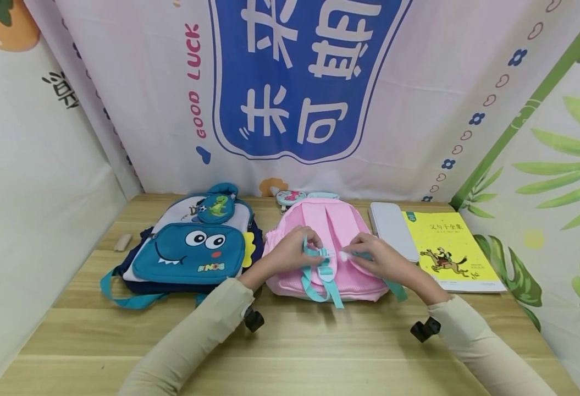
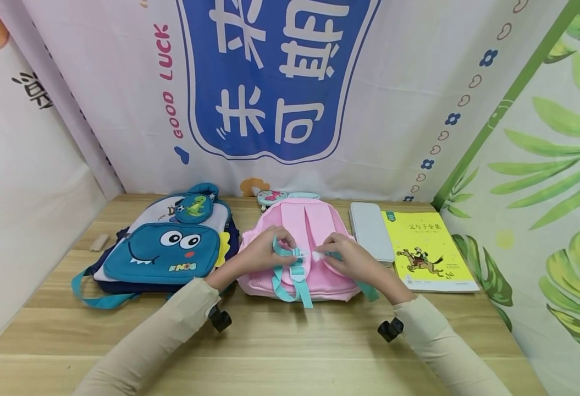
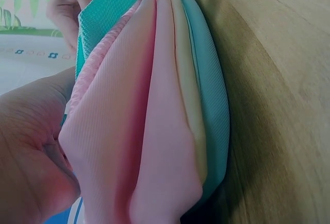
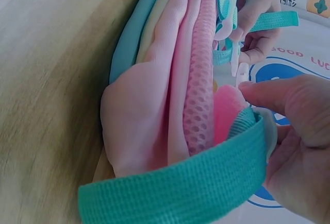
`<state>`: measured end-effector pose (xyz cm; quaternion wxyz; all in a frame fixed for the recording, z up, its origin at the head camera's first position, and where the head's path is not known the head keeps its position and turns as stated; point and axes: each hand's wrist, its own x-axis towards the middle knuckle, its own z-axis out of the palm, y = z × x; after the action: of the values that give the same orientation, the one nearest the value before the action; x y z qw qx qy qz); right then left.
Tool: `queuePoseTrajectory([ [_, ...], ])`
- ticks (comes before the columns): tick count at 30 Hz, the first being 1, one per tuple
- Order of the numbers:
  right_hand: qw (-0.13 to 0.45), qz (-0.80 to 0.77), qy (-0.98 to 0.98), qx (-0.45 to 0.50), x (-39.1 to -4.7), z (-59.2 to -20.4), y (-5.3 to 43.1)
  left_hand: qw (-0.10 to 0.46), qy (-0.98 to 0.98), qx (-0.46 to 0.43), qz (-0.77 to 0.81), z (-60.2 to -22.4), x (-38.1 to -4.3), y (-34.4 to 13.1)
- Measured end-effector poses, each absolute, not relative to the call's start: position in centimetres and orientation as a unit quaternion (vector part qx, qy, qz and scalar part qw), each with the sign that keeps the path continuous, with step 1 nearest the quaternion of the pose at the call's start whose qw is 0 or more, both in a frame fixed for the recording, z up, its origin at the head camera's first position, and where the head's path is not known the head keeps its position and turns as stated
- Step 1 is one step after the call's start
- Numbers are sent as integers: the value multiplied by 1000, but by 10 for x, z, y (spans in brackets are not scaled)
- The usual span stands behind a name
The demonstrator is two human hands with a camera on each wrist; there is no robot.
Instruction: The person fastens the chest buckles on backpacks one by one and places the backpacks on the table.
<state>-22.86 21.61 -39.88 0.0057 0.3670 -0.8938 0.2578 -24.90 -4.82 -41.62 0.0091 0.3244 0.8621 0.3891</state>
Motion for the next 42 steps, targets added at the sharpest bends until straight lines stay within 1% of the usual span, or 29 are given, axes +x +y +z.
queuePoseTrajectory([
  [9, 22, 249, -899, 360, -229, -400, 213, 13, 863, 321, 390, -417, -249, -47],
  [20, 30, 241, -909, 338, -229, -398, 208, 3, 862, 326, 388, -418, -248, -45],
  [26, 28, 241, -914, 326, -229, -398, 207, 6, 866, 320, 384, -420, -248, -42],
  [35, 45, 245, -912, 325, -231, -400, 206, 13, 869, 313, 383, -418, -248, -42],
  [42, 47, 250, -911, 326, -231, -400, 206, 16, 865, 317, 388, -417, -248, -42],
])
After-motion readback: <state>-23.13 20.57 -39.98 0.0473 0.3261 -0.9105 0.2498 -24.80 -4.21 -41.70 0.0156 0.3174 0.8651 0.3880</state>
